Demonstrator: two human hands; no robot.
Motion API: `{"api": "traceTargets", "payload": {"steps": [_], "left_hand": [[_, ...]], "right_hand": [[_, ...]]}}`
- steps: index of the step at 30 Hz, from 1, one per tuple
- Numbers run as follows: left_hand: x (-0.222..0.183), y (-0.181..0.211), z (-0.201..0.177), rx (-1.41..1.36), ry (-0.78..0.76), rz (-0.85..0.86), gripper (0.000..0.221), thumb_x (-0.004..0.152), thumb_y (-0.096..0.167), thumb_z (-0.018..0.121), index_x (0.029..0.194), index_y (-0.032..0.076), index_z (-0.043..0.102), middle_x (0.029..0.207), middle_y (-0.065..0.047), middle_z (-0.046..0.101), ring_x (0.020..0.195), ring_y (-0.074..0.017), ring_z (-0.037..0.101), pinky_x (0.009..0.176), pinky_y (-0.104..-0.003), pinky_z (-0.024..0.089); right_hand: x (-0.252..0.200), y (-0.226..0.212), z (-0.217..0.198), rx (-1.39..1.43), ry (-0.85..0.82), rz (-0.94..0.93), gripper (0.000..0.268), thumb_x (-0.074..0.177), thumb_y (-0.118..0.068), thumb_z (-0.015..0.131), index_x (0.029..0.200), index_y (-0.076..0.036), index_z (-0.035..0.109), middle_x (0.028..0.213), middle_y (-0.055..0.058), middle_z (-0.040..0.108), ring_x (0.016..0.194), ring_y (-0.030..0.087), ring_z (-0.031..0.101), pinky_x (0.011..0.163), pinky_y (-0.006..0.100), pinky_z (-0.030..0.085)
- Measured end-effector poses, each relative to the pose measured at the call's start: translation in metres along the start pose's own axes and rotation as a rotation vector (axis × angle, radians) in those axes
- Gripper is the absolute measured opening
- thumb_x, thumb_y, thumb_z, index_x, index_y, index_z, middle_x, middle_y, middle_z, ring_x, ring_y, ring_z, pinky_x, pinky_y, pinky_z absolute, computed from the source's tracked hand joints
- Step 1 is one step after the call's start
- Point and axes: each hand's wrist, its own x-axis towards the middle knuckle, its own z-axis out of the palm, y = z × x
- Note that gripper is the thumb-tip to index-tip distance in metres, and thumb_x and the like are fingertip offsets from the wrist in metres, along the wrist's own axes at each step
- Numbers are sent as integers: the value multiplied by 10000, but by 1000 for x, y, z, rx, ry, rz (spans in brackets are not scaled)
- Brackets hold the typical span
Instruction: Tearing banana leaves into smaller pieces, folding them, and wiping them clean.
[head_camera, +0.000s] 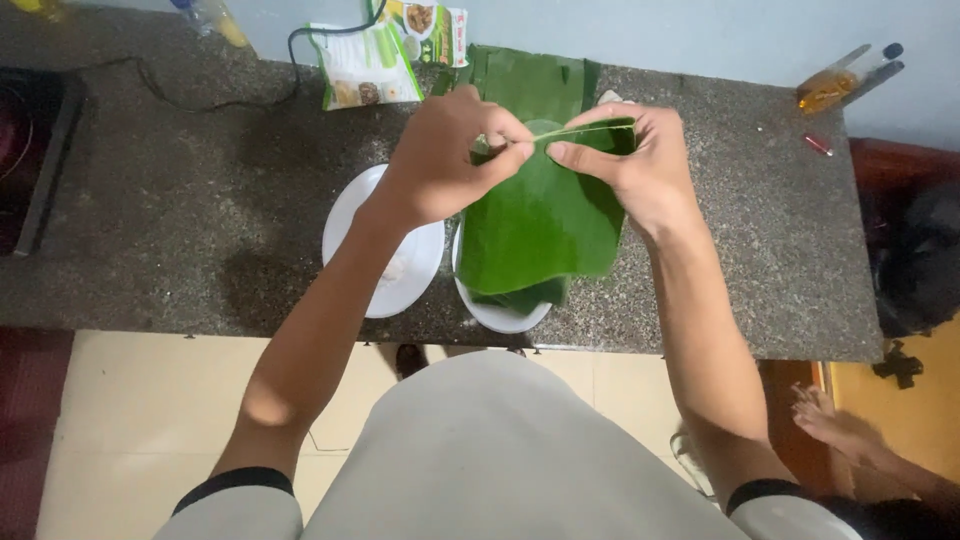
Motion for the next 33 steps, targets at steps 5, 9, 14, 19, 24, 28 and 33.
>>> {"api": "traceTargets", "payload": {"steps": [5,9,14,19,24,28,33], "left_hand": [[-2,5,0,24,-38,-52,285,919,212,564,662,115,640,499,44,389,591,-136,419,613,-299,357],[-8,4,-7,76,-17,39,196,914,189,590,758,118,686,604,24,610,602,-153,481,552,-310,351],[-13,2,-16,-44,4,-6,185,895,137,637,710,121,642,505,13,470,577,-159,422,643,-313,418],[-12,14,-26,-19,-88,-152,188,914,172,595,750,116,667,592,-8,544,640,-159,453,695,-338,412],[-6,12,-22,193,-146,-114,202,921,184,571,756,112,661,625,-22,565,698,-197,510,707,-371,428],[-6,12,-15,305,-169,-107,218,934,236,544,763,150,647,651,28,547,738,-174,498,704,-351,455],[-10,10,-10,334,-150,-91,215,929,240,550,749,161,636,657,30,542,737,-174,479,661,-351,491]], "right_hand": [[-1,-4,9,27,-20,24,79,795,-108,742,842,-89,682,770,4,665,673,88,597,605,191,486],[-1,-2,9,69,-9,4,61,793,-93,733,812,-88,676,756,4,657,654,82,596,586,191,491],[-1,-5,6,109,60,-16,165,713,-20,775,848,-8,682,684,82,639,604,111,595,613,194,476],[0,-6,-2,18,32,-67,167,745,13,751,894,-2,678,733,94,640,658,110,577,660,209,467],[4,-10,-1,-340,-69,-314,517,728,72,752,1199,47,541,812,273,604,801,434,612,746,463,431],[4,-20,7,-664,-120,-399,188,781,-84,735,962,-71,683,1158,163,567,1096,377,480,909,475,178],[7,-13,10,-588,-215,-342,128,827,-62,677,952,-85,685,1036,125,643,1144,359,501,986,594,90]]}}
